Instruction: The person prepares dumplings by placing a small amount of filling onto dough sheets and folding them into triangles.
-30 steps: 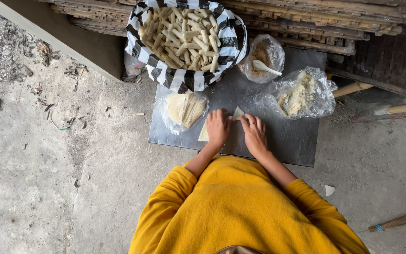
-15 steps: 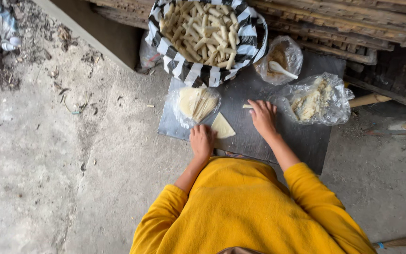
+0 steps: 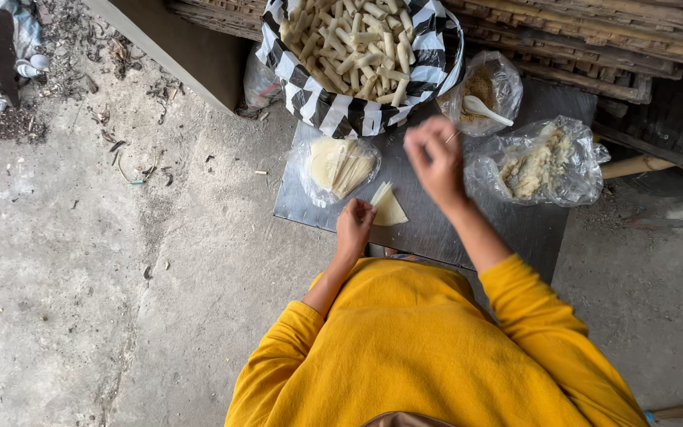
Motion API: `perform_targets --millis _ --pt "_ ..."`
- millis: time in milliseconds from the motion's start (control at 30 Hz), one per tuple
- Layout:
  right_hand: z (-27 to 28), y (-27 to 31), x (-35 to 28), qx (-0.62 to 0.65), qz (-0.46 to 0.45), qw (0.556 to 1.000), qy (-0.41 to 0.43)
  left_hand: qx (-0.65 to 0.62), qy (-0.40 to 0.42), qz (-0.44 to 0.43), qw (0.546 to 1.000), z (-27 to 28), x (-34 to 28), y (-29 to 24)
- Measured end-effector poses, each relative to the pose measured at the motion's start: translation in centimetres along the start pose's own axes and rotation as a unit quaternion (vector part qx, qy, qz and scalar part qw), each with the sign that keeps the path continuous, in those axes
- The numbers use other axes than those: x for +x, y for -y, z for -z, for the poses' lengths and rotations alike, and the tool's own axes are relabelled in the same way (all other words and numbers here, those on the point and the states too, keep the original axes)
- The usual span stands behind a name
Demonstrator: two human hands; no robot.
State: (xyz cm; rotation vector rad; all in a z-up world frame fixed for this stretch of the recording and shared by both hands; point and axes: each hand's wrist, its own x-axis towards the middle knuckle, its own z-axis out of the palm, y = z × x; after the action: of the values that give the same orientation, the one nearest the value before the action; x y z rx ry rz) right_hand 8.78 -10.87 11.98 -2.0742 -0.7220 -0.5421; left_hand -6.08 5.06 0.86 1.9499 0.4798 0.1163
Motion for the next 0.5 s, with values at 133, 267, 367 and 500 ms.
perform_targets --millis 133,267,367,500 --pt "-1.5 0.5 -10.2 0.031 0.002 0.964 0.264 0.006 -0.024 -0.034 0.999 -0.2 -0.3 1.1" --pt "-4.0 0.1 -14.5 -0.025 0.037 0.976 0.212 -0.096 -0.007 0.023 0.995 -1.6 0.6 3.7" --pt "-4.8 -1.1 -14.7 0.029 -0.062 0.980 0.185 -0.247 -0.002 0.104 0.963 -3.2 1.7 5.7" --pt "-4.8 -2.6 -15.4 0.146 -0.199 0.958 0.147 -0.473 0.060 0.276 0.834 -4.2 2.0 7.4"
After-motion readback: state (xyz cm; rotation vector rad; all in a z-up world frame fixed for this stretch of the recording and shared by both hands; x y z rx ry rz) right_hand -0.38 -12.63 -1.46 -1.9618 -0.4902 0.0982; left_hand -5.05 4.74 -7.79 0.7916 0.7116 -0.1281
